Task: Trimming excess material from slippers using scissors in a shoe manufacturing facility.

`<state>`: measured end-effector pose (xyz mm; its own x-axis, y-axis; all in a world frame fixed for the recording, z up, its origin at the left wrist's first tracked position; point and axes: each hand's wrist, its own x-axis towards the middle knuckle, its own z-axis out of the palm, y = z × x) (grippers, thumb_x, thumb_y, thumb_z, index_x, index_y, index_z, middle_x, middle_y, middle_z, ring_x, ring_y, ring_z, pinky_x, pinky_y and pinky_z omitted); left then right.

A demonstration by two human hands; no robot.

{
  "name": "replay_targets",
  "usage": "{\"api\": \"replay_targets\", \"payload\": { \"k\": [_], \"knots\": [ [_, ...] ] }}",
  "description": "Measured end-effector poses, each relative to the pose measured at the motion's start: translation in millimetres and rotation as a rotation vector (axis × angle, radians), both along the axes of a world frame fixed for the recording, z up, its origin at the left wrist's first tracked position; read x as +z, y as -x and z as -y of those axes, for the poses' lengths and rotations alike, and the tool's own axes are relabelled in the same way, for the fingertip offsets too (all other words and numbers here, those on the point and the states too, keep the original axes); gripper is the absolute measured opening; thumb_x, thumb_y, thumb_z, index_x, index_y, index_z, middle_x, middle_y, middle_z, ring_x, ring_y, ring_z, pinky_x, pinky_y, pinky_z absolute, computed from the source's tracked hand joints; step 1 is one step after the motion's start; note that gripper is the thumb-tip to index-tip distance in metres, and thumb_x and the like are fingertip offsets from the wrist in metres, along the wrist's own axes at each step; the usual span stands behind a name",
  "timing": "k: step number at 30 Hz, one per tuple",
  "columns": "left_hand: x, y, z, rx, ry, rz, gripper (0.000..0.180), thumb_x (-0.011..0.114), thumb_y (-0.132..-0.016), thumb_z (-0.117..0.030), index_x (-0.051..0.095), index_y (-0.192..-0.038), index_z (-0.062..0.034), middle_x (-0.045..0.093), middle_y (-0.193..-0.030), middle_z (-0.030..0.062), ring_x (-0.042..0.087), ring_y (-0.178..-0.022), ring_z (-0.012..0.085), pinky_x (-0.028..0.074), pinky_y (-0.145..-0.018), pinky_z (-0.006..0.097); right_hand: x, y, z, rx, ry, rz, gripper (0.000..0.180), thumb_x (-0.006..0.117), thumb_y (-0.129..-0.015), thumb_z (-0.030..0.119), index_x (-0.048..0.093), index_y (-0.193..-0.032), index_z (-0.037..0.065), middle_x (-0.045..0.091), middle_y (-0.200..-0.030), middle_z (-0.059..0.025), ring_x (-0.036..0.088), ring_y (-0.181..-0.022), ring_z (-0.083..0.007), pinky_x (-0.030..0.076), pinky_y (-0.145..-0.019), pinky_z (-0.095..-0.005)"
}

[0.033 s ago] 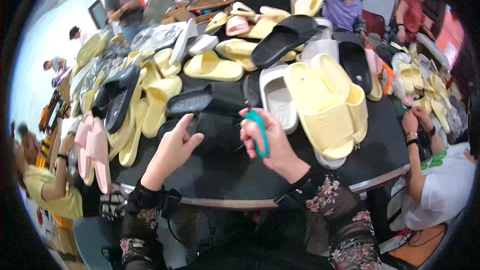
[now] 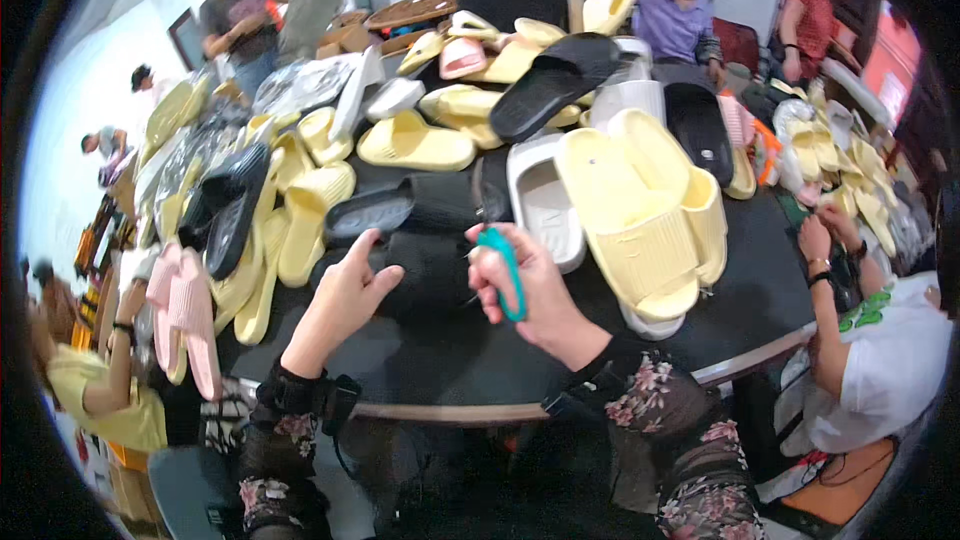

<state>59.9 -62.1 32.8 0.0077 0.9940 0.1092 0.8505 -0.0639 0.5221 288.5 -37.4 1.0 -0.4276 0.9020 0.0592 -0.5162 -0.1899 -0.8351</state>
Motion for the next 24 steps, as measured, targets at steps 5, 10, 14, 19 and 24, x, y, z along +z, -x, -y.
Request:
{"api": "replay_targets", "payload": {
  "k": [5,10,14,19,24],
  "knots": [
    [-44.4,26.9,-55.3,-0.175,-0.078,0.247,0.073,0.067,-0.081,-0.034,0.036,-0.135,0.0039,0.060,-0.105,0.0232,0.060,-0.093,0.0261,0.046,-0.081,0.035,7.6,9.5,6.2,0.023,-0.019,0.072,0.033,0.061,-0.087,0.019,0.049,-0.114,0.004,0.056,-0.073,-0.0036,0.051,-0.051,-0.0052,0.042,-0.040,-0.0180],
    [-24.9,-14.7,-67.9,-0.051,0.069,0.194,0.064,0.066,-0.082,-0.030,0.043,-0.128,0.0086,0.056,-0.117,0.0240,0.054,-0.109,0.0279,0.041,-0.092,0.034,6.0,2.6,5.5,0.046,-0.035,0.060,0.034,0.061,-0.088,0.020,0.049,-0.114,0.004,0.055,-0.073,-0.0028,0.051,-0.052,-0.0043,0.042,-0.040,-0.0181],
    [-11.0,-18.7,-76.6,-0.089,0.123,0.279,0.052,0.065,-0.083,-0.026,0.050,-0.118,0.0100,0.060,-0.107,0.0201,0.056,-0.099,0.0224,0.044,-0.085,0.032,22.0,-2.9,13.0,0.003,-0.046,0.093,0.033,0.059,-0.088,0.018,0.048,-0.116,0.004,0.055,-0.074,-0.0031,0.051,-0.052,-0.0045,0.042,-0.042,-0.0181],
    [-6.5,-29.4,-92.8,-0.090,0.254,0.433,0.044,0.066,-0.083,-0.024,0.056,-0.109,0.0100,0.063,-0.095,0.0122,0.058,-0.085,0.0148,0.046,-0.074,0.028,33.6,-25.9,17.1,-0.015,-0.040,0.079,0.031,0.057,-0.089,0.015,0.047,-0.117,0.005,0.055,-0.076,-0.0033,0.051,-0.052,-0.0046,0.043,-0.043,-0.0181],
    [-8.8,-37.8,-103.4,-0.173,0.299,0.510,0.035,0.064,-0.085,-0.016,0.059,-0.108,0.0088,0.064,-0.090,0.0081,0.058,-0.079,0.0119,0.048,-0.069,0.026,33.8,-52.7,9.1,-0.064,-0.114,0.119,0.033,0.058,-0.089,0.015,0.047,-0.118,0.005,0.056,-0.075,-0.0034,0.051,-0.053,-0.0045,0.043,-0.044,-0.0177]
  ]
}}
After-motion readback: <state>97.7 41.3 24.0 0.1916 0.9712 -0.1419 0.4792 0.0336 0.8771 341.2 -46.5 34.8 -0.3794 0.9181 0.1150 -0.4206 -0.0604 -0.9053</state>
